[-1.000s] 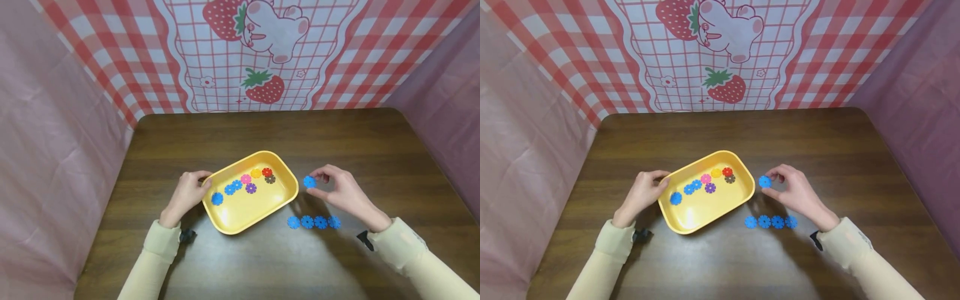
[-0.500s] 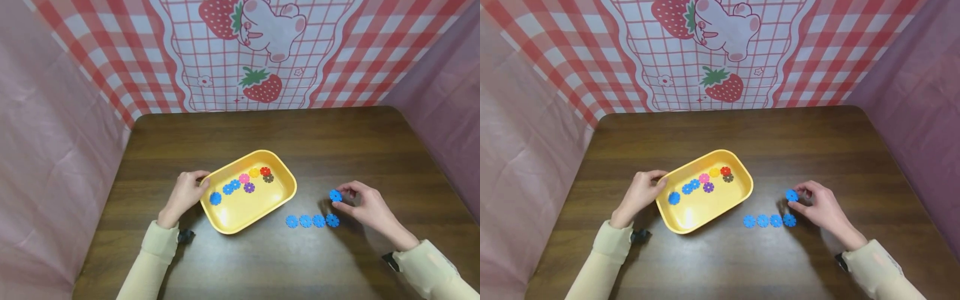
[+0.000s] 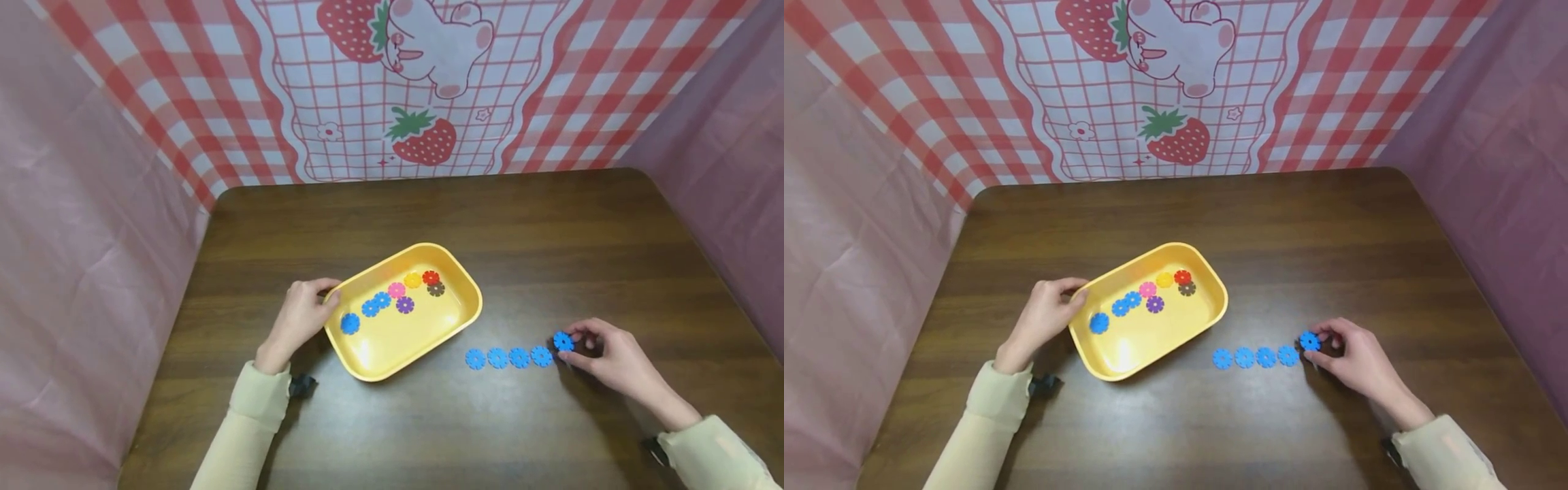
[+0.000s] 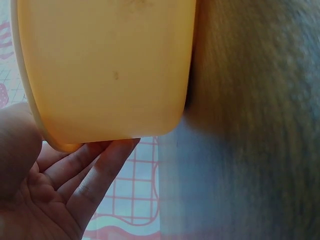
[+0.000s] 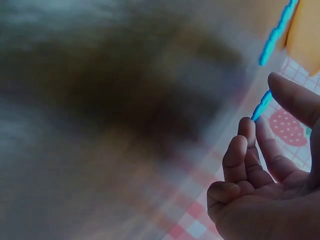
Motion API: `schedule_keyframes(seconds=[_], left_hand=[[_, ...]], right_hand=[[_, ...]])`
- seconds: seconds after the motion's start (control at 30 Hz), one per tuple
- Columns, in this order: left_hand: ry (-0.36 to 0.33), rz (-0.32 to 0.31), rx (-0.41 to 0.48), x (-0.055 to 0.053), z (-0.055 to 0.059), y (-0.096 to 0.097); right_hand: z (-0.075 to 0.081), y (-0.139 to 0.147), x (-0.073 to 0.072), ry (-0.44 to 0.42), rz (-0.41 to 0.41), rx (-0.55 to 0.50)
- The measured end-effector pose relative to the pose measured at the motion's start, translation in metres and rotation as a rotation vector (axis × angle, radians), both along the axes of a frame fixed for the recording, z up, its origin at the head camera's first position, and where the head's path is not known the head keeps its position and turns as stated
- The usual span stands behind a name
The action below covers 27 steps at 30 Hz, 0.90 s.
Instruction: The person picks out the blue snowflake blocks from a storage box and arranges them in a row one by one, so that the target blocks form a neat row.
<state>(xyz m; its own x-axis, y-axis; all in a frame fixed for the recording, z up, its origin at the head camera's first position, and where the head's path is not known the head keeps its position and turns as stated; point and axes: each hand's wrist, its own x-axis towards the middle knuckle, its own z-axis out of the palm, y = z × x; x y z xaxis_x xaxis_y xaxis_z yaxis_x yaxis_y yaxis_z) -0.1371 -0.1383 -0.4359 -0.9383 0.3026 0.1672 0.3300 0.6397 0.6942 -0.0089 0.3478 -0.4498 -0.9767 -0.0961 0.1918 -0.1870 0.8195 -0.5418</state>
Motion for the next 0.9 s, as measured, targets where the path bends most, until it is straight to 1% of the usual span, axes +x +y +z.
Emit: schedule_keyframes(seconds=[0.2, 0.33, 0.6, 0.9], left_hand=[[-0.008, 0.004, 0.005, 0.001, 0.001, 0.000], [-0.017, 0.000, 0.009, 0.000, 0.000, 0.000], [-0.001, -0.007, 0.010, 0.000, 0.002, 0.001], [-0.022, 0.001, 0.012, 0.001, 0.002, 0.001]], right_hand=[[-0.004, 0.001, 0.006, -0.073, -0.004, -0.002], [-0.004, 0.001, 0.008, -0.093, -0.005, -0.003], [-0.006, 0.002, 0.012, -0.082, 0.006, -0.003], [-0.007, 0.003, 0.012, -0.080, 0.005, -0.014]])
